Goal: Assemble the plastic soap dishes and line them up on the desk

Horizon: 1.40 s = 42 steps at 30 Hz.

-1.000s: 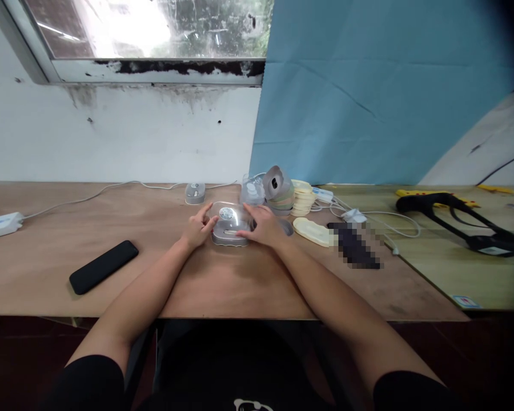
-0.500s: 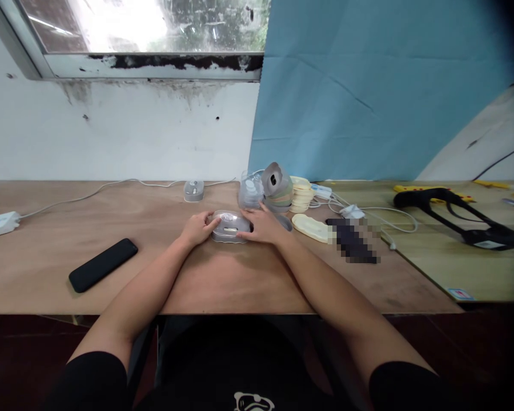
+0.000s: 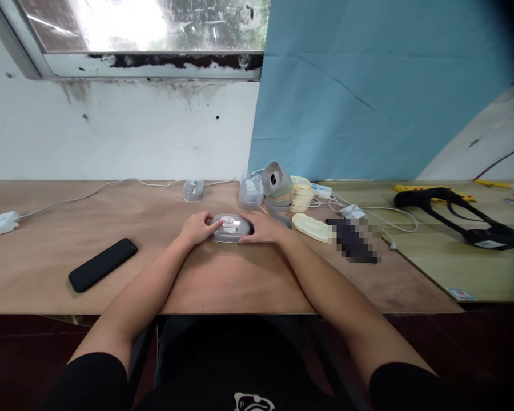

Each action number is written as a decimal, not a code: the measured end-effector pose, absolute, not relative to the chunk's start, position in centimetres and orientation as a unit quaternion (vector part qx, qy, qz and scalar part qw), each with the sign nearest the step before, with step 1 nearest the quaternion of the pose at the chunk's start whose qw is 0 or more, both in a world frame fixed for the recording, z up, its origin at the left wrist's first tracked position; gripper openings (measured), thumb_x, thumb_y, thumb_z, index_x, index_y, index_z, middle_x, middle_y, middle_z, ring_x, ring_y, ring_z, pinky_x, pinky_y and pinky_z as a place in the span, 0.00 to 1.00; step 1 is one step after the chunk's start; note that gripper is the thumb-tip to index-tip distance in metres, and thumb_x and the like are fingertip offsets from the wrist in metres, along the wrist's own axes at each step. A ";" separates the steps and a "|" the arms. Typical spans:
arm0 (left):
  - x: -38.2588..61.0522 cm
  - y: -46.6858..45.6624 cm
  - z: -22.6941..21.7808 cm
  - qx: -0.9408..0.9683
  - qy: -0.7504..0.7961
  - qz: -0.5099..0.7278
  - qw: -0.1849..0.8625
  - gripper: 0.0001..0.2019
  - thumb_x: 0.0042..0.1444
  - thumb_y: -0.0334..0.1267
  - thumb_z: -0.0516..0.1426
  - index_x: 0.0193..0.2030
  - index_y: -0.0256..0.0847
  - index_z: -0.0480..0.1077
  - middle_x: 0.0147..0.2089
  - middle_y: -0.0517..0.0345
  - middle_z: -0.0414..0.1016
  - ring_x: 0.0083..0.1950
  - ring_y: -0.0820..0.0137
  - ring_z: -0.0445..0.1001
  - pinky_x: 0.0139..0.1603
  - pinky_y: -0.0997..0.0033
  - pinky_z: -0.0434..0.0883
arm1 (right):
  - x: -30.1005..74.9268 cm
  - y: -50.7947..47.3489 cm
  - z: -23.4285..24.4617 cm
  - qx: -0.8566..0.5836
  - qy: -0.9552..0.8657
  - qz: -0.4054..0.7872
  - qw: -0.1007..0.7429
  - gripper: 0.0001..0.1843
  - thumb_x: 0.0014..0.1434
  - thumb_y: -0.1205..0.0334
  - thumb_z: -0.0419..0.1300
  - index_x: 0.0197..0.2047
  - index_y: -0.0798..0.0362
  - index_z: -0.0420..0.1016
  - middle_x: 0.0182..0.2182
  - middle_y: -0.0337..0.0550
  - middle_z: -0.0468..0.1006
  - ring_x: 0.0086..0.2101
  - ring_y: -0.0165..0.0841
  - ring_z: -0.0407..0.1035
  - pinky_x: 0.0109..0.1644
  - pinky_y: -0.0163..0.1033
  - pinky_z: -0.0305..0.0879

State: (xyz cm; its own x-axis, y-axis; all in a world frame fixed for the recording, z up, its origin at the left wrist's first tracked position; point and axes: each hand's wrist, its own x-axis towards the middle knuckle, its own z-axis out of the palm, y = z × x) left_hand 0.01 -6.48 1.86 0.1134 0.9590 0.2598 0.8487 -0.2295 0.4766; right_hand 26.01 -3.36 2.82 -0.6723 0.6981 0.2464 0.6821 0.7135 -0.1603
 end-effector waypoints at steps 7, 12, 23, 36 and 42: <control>-0.1 -6.4 2.1 0.778 0.587 0.200 0.098 0.30 0.60 0.62 0.43 0.33 0.41 0.75 0.42 0.49 0.78 0.47 0.56 0.72 0.49 0.59 0.63 | 25.7 -3.5 2.2 -0.401 -0.903 0.022 0.155 0.55 0.42 0.34 0.65 0.68 0.51 0.55 0.58 0.56 0.69 0.58 0.53 0.59 0.63 0.56 0.48; -0.3 -6.3 1.9 0.751 0.573 0.271 0.185 0.28 0.57 0.63 0.48 0.39 0.41 0.75 0.39 0.50 0.79 0.42 0.57 0.74 0.46 0.62 0.66 | 25.4 -3.7 2.4 -0.398 -0.898 -0.004 0.190 0.54 0.42 0.39 0.67 0.67 0.53 0.56 0.55 0.56 0.71 0.57 0.52 0.60 0.64 0.56 0.47; -0.3 -5.3 1.6 0.514 0.464 0.487 0.533 0.28 0.44 0.48 0.66 0.51 0.37 0.71 0.38 0.52 0.77 0.28 0.71 0.73 0.27 0.72 0.71 | 25.0 -4.0 2.7 -0.378 -0.889 -0.039 0.256 0.54 0.46 0.44 0.66 0.70 0.54 0.47 0.57 0.54 0.70 0.57 0.49 0.62 0.68 0.58 0.40; -4.8 1.7 4.3 0.277 0.618 0.624 0.391 0.28 0.55 0.49 0.59 0.61 0.44 0.59 0.46 0.52 0.74 0.28 0.74 0.74 0.30 0.70 0.74 | 25.2 -3.5 2.1 -0.401 -0.874 -0.028 0.273 0.45 0.57 0.47 0.58 0.71 0.53 0.43 0.62 0.54 0.62 0.61 0.46 0.56 0.66 0.55 0.48; -4.6 4.7 5.0 0.306 0.690 0.581 0.306 0.29 0.59 0.52 0.53 0.61 0.38 0.56 0.53 0.42 0.71 0.39 0.67 0.76 0.31 0.69 0.73 | 25.0 -3.5 2.1 -0.399 -0.878 -0.021 0.265 0.40 0.57 0.50 0.60 0.68 0.53 0.52 0.62 0.54 0.63 0.60 0.45 0.57 0.66 0.55 0.46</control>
State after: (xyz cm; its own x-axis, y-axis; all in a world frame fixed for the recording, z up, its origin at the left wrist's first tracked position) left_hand -4.62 4.72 5.04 -0.6256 0.7773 -0.0659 0.0670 0.1378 0.9882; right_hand 25.01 -3.51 2.13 -0.5413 0.6890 0.4820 0.7111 0.6810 -0.1748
